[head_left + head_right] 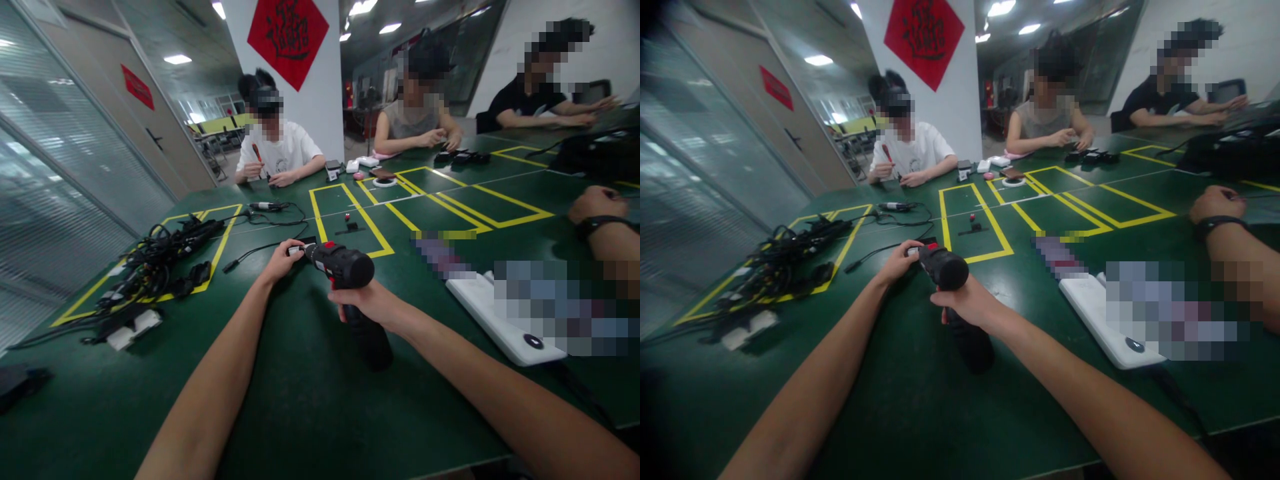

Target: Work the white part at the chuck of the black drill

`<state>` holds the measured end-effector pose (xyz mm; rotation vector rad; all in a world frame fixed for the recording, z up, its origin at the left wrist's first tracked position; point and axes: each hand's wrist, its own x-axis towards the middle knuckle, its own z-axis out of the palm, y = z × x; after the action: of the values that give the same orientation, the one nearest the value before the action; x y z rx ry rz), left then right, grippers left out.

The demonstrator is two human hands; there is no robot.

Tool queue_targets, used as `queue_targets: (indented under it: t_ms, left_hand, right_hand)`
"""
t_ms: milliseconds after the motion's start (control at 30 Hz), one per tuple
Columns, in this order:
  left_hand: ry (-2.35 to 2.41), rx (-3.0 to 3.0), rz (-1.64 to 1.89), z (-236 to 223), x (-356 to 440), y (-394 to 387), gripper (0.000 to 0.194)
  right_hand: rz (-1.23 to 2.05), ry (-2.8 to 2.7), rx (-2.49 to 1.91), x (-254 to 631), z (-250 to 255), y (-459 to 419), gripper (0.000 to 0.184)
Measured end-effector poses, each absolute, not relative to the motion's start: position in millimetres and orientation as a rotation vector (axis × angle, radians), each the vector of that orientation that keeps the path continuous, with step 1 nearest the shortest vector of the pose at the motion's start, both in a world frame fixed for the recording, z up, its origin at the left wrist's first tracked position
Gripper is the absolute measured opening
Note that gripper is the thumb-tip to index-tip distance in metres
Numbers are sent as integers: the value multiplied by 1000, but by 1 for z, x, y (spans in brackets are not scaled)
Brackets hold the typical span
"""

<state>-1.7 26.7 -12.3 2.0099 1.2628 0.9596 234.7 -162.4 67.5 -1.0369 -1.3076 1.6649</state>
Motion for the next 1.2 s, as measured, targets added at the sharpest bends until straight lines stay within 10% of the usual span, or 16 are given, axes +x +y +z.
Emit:
queue_targets:
  t_ms: [1200]
  left_hand:
    - [1270,1970,989,-10,1,26,29]
  right_hand:
    - [1650,-1346,-1023,236,63,-160,13]
